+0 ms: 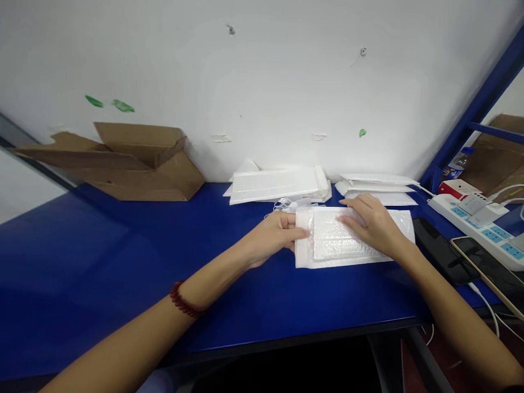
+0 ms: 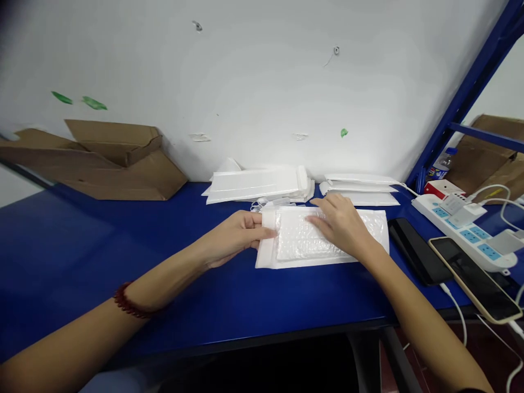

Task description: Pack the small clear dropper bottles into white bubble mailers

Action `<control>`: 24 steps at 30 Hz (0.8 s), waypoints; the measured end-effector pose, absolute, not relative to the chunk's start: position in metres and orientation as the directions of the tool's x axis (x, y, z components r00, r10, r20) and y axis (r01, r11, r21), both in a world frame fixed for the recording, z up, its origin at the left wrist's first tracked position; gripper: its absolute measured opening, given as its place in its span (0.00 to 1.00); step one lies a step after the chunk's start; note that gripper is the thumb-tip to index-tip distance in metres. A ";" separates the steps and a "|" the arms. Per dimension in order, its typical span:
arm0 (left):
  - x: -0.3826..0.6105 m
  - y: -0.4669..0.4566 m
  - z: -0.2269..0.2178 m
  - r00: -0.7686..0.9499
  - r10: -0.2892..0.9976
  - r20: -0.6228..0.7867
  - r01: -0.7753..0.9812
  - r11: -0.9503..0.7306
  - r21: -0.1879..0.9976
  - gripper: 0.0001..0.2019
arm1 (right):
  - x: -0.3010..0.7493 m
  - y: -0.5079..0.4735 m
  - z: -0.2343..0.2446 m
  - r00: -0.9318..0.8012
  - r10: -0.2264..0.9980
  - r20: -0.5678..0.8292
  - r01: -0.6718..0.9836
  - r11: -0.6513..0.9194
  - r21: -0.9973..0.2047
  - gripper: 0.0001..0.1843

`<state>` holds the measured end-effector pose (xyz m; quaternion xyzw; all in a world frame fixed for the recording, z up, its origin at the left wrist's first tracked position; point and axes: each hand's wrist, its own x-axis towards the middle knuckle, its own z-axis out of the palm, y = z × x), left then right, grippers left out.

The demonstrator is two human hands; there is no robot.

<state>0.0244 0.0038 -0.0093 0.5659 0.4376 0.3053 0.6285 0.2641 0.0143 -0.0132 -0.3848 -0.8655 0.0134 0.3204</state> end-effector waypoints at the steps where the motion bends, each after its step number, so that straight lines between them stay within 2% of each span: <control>1: 0.027 0.003 -0.010 0.404 0.891 -0.205 0.083 0.188 0.979 0.08 | 0.263 0.013 -0.014 -0.555 0.629 0.545 0.646 0.738 -0.194 0.23; 3: 0.030 0.002 -0.012 0.368 0.908 -0.200 0.022 0.206 0.978 0.08 | 0.260 0.008 -0.017 -0.661 0.574 0.483 0.606 0.788 -0.108 0.41; 5: 0.031 0.003 -0.015 0.356 0.914 -0.195 -0.020 0.216 0.976 0.08 | 0.257 0.004 -0.020 -0.709 0.576 0.407 0.601 0.795 -0.078 0.56; 7: 0.032 0.004 -0.019 0.361 0.909 -0.210 -0.030 0.236 0.971 0.10 | 0.254 0.002 -0.022 -0.717 0.597 0.359 0.621 0.782 -0.060 0.60; 10: 0.035 0.002 -0.024 0.358 0.901 -0.246 0.033 0.251 0.967 0.11 | 0.249 -0.001 -0.022 -0.724 0.596 0.347 0.621 0.783 -0.049 0.54; 14: 0.040 -0.001 -0.028 0.277 0.939 -0.206 0.126 0.177 0.976 0.08 | 0.246 -0.005 -0.018 -0.750 0.551 0.367 0.580 0.814 -0.035 0.45; 18: 0.039 0.001 -0.026 0.261 0.929 -0.262 0.141 0.232 0.962 0.05 | 0.249 -0.004 -0.016 -0.751 0.541 0.378 0.596 0.802 0.036 0.41; 20: 0.039 0.001 -0.024 0.312 0.910 -0.272 0.143 0.238 0.961 0.09 | 0.254 0.000 -0.015 -0.747 0.527 0.406 0.596 0.801 0.056 0.38; 24: 0.040 -0.001 -0.021 0.403 0.893 -0.202 0.131 0.163 0.978 0.27 | 0.271 0.009 -0.007 -0.674 0.546 0.498 0.654 0.754 0.059 0.32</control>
